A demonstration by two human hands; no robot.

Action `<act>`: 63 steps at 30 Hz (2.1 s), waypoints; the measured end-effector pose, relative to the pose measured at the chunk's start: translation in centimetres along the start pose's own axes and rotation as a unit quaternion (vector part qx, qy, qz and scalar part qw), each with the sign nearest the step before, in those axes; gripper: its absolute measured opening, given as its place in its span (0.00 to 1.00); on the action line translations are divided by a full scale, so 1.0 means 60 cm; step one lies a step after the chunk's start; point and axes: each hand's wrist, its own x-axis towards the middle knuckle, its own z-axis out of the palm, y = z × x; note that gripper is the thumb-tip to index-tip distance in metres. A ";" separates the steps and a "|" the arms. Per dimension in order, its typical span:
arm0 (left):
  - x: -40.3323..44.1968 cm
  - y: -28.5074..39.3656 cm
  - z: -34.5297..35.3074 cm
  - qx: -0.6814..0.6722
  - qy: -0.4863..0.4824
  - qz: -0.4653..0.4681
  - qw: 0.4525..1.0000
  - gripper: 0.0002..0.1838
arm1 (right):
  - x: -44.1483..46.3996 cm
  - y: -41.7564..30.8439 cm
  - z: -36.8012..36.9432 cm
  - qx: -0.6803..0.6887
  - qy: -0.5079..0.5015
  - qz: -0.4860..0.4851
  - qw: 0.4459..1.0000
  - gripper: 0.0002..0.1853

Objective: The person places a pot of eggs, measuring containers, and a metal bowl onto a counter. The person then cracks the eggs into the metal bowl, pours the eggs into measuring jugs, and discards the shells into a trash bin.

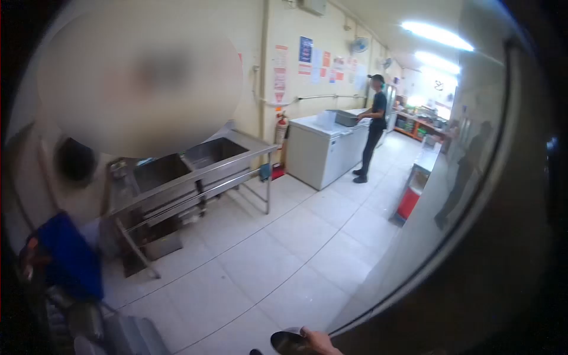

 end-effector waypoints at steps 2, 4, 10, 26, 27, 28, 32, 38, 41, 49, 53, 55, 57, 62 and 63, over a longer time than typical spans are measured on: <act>0.096 0.069 0.014 0.018 -0.009 -0.002 1.000 0.29 | 0.039 -0.033 -0.058 -0.001 0.037 0.035 0.999 0.15; 0.182 0.147 0.027 0.030 -0.014 0.004 0.999 0.29 | 0.077 -0.048 -0.106 0.042 0.090 0.085 0.991 0.16; 0.639 0.391 0.154 -0.043 0.025 0.196 0.979 0.29 | 0.247 0.017 -0.199 0.047 0.252 0.230 0.939 0.17; 0.724 1.008 0.708 0.125 -0.192 0.077 0.970 0.29 | 1.038 0.220 -0.708 0.080 0.539 0.169 0.821 0.22; 0.755 1.041 0.747 0.123 -0.196 0.081 0.970 0.28 | 1.076 0.252 -0.722 0.102 0.512 0.191 0.831 0.17; 0.788 1.082 0.792 0.117 -0.198 0.087 0.969 0.28 | 1.114 0.269 -0.758 0.087 0.470 0.246 0.843 0.10; 0.947 1.281 1.026 -0.087 -0.219 0.135 0.962 0.28 | 1.214 0.308 -0.888 -0.019 0.425 0.259 0.867 0.09; 0.997 1.798 1.384 0.013 -0.360 0.378 0.853 0.43 | 1.337 0.478 -1.042 0.101 0.414 0.151 0.892 0.10; 1.035 1.991 1.574 0.011 -0.306 0.454 0.837 0.41 | 1.463 0.579 -1.190 0.111 0.367 0.067 0.921 0.10; 1.125 2.360 1.872 0.161 -0.182 0.361 0.900 0.56 | 1.938 0.497 -1.739 -0.111 0.175 -0.259 0.943 0.08; 1.187 2.497 1.950 0.126 -0.110 0.336 0.927 0.61 | 2.167 0.472 -1.890 -0.369 0.175 -0.239 0.881 0.12; 1.216 2.521 1.986 0.102 -0.040 0.386 0.916 0.58 | 2.277 0.516 -1.898 -0.392 0.149 -0.234 0.877 0.14; 1.289 2.502 2.022 -0.021 -0.030 0.474 0.880 0.51 | 2.325 0.529 -1.892 -0.353 0.065 -0.224 0.906 0.15; 1.265 2.465 2.035 -0.145 -0.026 0.568 0.810 0.37 | 2.264 0.592 -1.891 -0.236 0.168 -0.270 0.918 0.08; 1.204 2.467 2.023 -0.130 -0.012 0.549 0.825 0.38 | 2.221 0.631 -1.906 -0.148 0.162 -0.311 0.925 0.08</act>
